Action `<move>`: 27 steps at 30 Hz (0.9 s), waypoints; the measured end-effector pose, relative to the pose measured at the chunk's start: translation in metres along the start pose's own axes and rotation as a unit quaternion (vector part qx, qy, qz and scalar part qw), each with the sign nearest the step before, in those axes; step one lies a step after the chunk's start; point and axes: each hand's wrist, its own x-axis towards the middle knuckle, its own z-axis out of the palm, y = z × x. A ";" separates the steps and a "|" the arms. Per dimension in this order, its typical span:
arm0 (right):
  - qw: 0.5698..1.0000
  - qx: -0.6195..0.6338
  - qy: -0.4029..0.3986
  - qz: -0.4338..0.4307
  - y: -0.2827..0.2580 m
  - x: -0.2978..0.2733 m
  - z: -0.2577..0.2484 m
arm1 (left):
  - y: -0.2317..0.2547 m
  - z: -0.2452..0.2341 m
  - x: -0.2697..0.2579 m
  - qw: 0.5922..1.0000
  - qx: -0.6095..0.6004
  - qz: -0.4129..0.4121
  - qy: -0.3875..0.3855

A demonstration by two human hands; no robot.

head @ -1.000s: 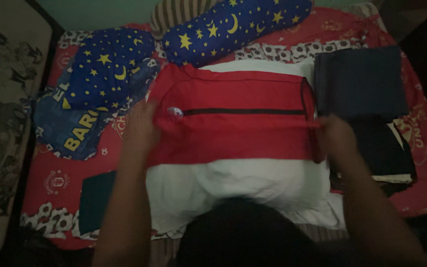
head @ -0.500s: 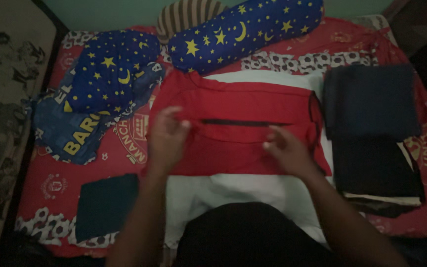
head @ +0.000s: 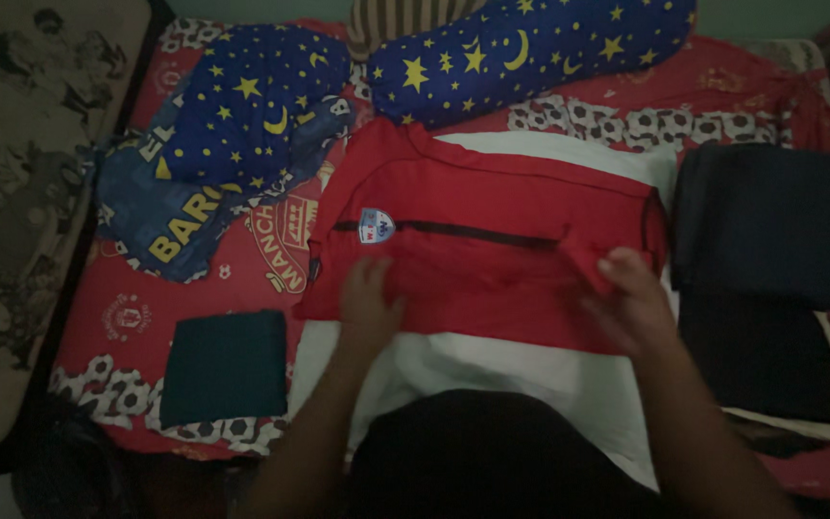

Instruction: The person folds clothes on a bed by hand, handling a green shirt, a red shirt, a blue shirt, and a dark jacket one at a time and placing each onto a stack.

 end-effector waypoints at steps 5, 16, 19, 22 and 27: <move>0.954 -0.159 0.253 -0.036 -0.017 -0.017 0.032 | -0.043 -0.002 -0.017 0.995 0.059 -0.052 -0.061; 0.630 -0.756 0.149 -0.093 0.012 -0.047 0.043 | -0.058 -0.021 -0.024 0.995 0.026 0.043 0.084; 0.604 -0.795 0.055 0.010 0.007 -0.047 0.057 | -0.048 -0.033 -0.022 0.997 0.035 0.055 0.031; 0.652 -0.748 0.076 0.101 -0.004 -0.044 0.052 | -0.052 -0.031 -0.016 0.995 0.087 -0.016 -0.043; 0.671 -0.726 0.151 -0.025 -0.039 -0.032 0.030 | -0.065 -0.028 -0.011 0.997 0.076 0.005 0.011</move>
